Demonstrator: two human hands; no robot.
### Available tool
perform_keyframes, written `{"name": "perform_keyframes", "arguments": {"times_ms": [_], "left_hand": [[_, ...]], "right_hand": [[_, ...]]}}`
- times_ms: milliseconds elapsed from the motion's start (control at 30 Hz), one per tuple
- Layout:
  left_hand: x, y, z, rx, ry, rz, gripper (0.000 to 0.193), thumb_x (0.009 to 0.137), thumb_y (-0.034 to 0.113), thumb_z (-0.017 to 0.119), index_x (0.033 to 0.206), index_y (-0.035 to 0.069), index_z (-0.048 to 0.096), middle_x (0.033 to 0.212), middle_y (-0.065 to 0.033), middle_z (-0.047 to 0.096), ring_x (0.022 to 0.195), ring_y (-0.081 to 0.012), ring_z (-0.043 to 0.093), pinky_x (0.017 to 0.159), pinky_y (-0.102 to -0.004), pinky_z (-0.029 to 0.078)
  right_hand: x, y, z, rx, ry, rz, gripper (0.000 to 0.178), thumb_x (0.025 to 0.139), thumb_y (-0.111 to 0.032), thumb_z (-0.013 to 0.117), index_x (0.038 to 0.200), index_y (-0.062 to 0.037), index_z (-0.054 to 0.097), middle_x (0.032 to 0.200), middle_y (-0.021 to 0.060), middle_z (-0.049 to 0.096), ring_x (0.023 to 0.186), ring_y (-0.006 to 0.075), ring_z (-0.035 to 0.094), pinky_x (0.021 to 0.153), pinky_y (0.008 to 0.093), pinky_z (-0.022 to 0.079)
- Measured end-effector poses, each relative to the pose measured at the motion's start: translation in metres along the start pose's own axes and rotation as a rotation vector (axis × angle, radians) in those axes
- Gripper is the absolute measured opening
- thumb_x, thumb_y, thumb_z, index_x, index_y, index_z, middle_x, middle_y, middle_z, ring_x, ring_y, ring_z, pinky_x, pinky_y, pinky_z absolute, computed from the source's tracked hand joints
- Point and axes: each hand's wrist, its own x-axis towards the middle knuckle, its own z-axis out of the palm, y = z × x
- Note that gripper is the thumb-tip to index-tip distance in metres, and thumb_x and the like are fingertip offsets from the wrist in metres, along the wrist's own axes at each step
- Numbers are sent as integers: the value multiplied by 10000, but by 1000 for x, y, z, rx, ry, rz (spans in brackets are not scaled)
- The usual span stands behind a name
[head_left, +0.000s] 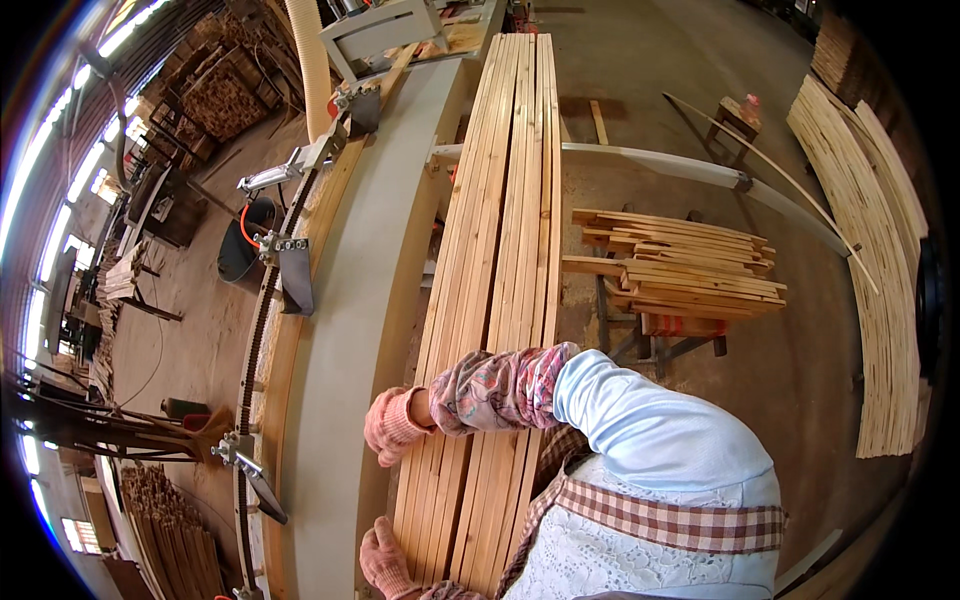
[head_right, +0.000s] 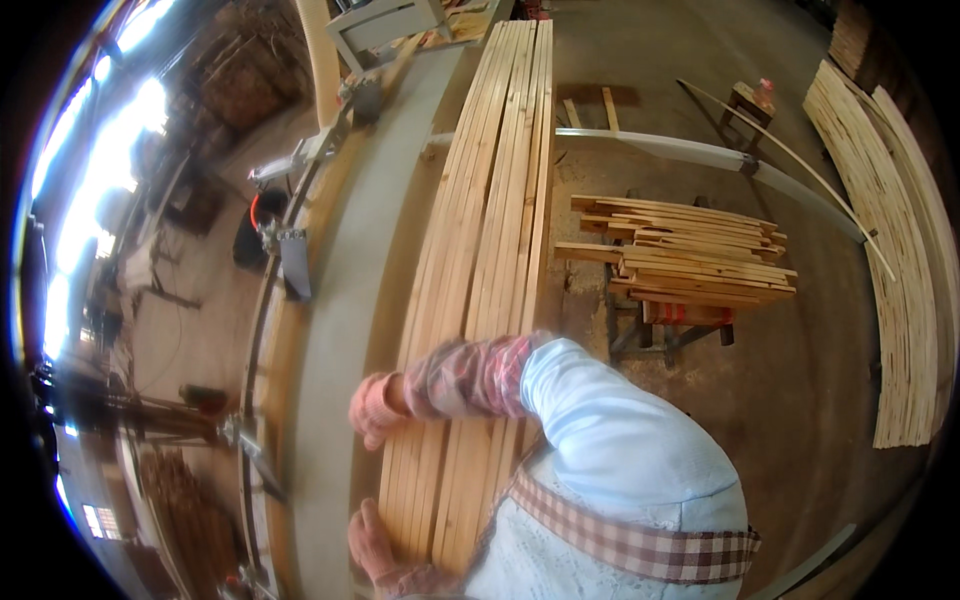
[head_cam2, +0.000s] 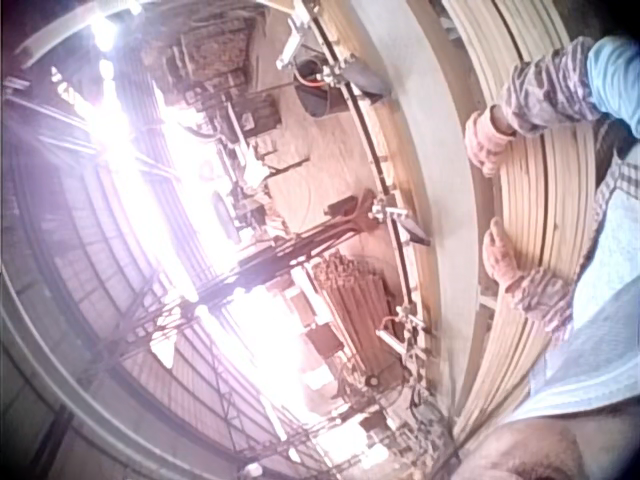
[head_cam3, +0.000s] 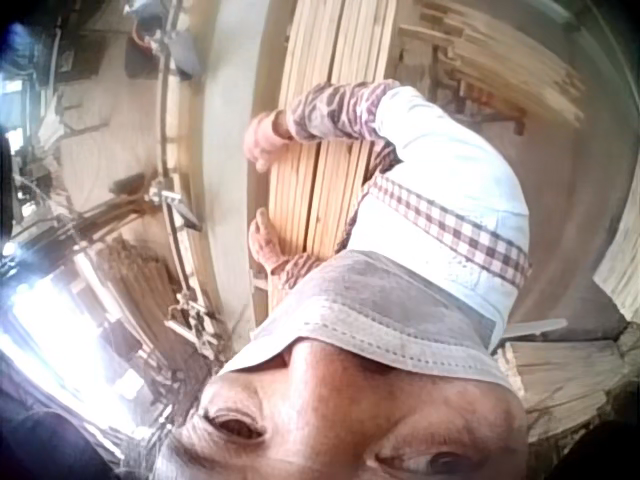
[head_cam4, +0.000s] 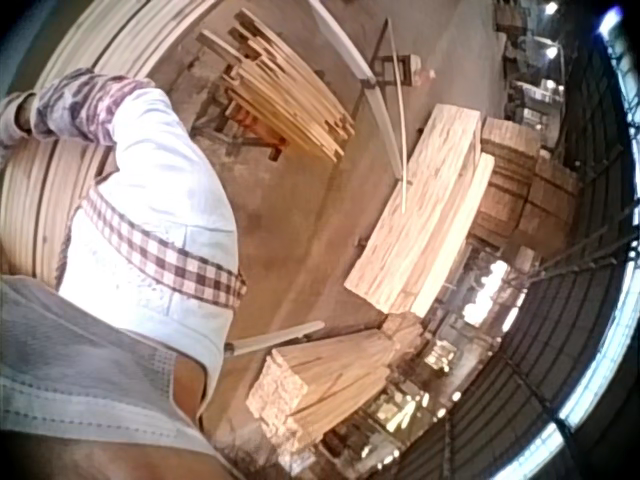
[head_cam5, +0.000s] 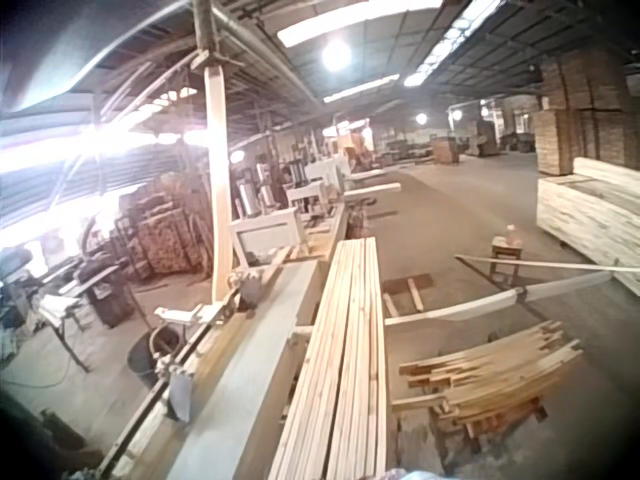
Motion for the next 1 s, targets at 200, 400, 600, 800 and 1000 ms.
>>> {"name": "perform_keyframes", "arguments": {"times_ms": [200, 400, 600, 800, 1000], "left_hand": [[0, -4, 1, 19, 17, 23, 557, 985, 510, 422, 1034, 37, 712, 1076, -206, 674, 1000, -393, 587, 915, -464, 422], [24, -61, 22, 176, 104, 364, 532, 986, 495, 444, 1030, 34, 708, 1075, -206, 676, 990, -406, 586, 887, -477, 428], [1, -4, 2, -15, 45, 49, 556, 967, 504, 450, 1000, 13, 709, 1021, -227, 679, 967, -414, 589, 873, -482, 426], [-4, 4, -2, -31, 49, 6, 598, 948, 537, 443, 1023, 12, 719, 1009, -238, 679, 976, -419, 586, 890, -456, 427], [-2, -2, 0, -24, 61, 18, 601, 950, 540, 435, 1027, 17, 721, 1022, -229, 681, 988, -411, 584, 899, -448, 426]], "right_hand": [[8, 0, 1, 11, -47, 21, 394, 923, -439, 551, 1106, -160, 760, 1072, 72, 745, 1034, 305, 692, 853, 490, 569], [3, -5, -4, -6, -63, 36, 389, 925, -433, 549, 1122, -168, 755, 1091, 63, 742, 1044, 296, 691, 864, 493, 567], [8, -1, 0, 12, -68, 46, 390, 925, -428, 546, 1131, -170, 752, 1103, 61, 740, 1065, 290, 685, 883, 497, 561], [10, 0, 2, 25, -78, 48, 396, 927, -432, 542, 1136, -169, 753, 1113, 65, 739, 1072, 293, 683, 903, 494, 553], [5, -4, -2, 19, -77, 58, 403, 929, -436, 543, 1173, -181, 739, 1153, 53, 729, 1106, 287, 670, 929, 483, 548]]}}
